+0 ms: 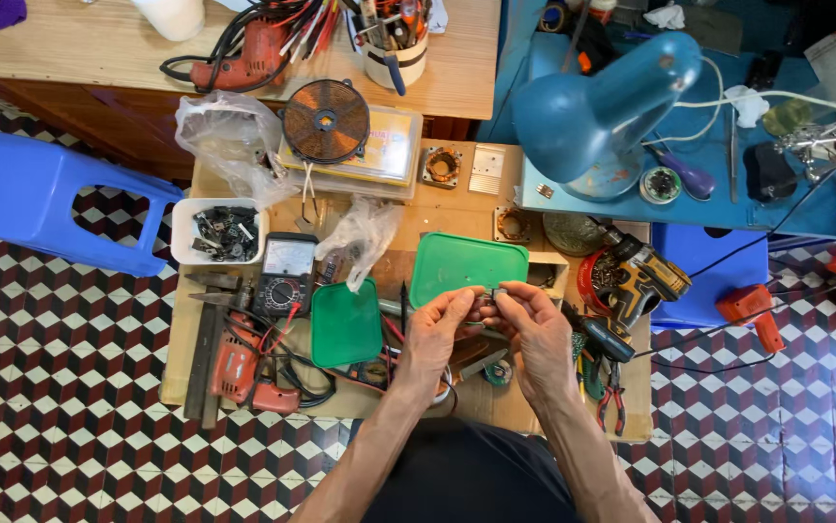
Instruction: The person works at a cluttered electronics workbench, handling small components and a circuit board. They use a magnifying glass to inspect a component, then use pliers to trim leads on the board. Finally, they use a heat gun on the circuit board.
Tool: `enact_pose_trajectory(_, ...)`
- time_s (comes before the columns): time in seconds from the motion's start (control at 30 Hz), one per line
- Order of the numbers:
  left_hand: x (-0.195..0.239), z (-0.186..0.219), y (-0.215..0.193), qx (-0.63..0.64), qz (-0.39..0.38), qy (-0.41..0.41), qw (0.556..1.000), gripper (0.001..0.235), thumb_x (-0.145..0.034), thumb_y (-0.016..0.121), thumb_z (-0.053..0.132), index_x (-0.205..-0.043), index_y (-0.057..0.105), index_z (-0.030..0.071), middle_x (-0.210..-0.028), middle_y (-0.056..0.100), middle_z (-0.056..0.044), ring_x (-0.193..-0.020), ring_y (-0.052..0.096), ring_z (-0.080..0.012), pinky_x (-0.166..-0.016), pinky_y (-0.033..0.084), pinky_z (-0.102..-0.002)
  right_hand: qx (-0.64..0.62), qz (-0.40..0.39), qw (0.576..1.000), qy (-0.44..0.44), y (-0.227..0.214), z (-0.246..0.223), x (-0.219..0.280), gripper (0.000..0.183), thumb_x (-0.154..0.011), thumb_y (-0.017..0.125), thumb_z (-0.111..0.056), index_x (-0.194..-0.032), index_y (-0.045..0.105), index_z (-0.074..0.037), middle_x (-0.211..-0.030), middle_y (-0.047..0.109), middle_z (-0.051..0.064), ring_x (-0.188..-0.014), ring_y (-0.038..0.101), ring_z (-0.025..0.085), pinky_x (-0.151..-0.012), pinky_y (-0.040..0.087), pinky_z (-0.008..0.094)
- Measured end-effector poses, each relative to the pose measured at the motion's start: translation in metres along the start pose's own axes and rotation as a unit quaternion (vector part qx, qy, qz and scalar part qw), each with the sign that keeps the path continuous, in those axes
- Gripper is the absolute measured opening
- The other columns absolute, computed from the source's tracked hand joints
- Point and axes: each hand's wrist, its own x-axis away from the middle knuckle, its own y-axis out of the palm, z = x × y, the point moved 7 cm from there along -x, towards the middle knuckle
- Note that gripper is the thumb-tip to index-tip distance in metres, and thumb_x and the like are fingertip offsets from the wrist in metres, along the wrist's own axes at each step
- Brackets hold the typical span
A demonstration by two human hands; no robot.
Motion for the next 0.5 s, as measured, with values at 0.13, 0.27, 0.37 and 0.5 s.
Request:
enact_pose_trajectory(0.13,-0.003,-0.017,0.010,0.051,0.015,-0.017,0.998,0.031,-0.099,0.067,0.029,-0.115,0.073,0.003,-0.098,0.074,-0.003,-0.088,0.070,-0.0096,-0.081,0.058,-0.026,0.002,-0.021,1.000,0.018,-0.020,0.003,-0.011,0.023,-0.097,0.066,-0.006,-0.118,0.062,0.004,-0.099,0.072,0.013,-0.086,0.072,0.019,-0.077,0.058,0.030)
enact_pose_trajectory(0.27,-0.008,-0.025,0.015,0.068,0.018,-0.043,0.997,0.025,-0.096,0.070,0.027,-0.109,0.071,0.006,-0.095,0.074,-0.005,-0.087,0.072,-0.0146,-0.081,0.060,-0.028,0.016,-0.034,0.999,0.036,-0.033,0.008,-0.018,0.022,-0.097,0.066,-0.006,-0.116,0.063,0.003,-0.097,0.072,0.012,-0.085,0.071,0.017,-0.076,0.058,0.029)
enact_pose_trajectory(0.37,-0.009,-0.025,0.015,0.096,0.008,-0.081,0.992,0.025,-0.097,0.071,0.027,-0.110,0.069,0.006,-0.097,0.073,-0.004,-0.090,0.073,-0.0143,-0.084,0.062,-0.029,0.009,-0.044,0.998,0.038,-0.035,0.011,-0.023,0.020,-0.098,0.066,-0.007,-0.116,0.065,0.002,-0.097,0.071,0.009,-0.085,0.070,0.015,-0.075,0.056,0.027)
enact_pose_trajectory(0.5,-0.010,-0.016,0.015,0.078,-0.041,-0.103,0.991,0.026,-0.095,0.069,0.029,-0.110,0.069,0.007,-0.099,0.075,-0.004,-0.090,0.072,-0.0118,-0.081,0.060,-0.026,-0.033,-0.064,0.995,0.064,-0.034,0.013,-0.029,0.020,-0.098,0.066,-0.008,-0.116,0.066,0.000,-0.096,0.071,0.008,-0.083,0.069,0.014,-0.074,0.055,0.027)
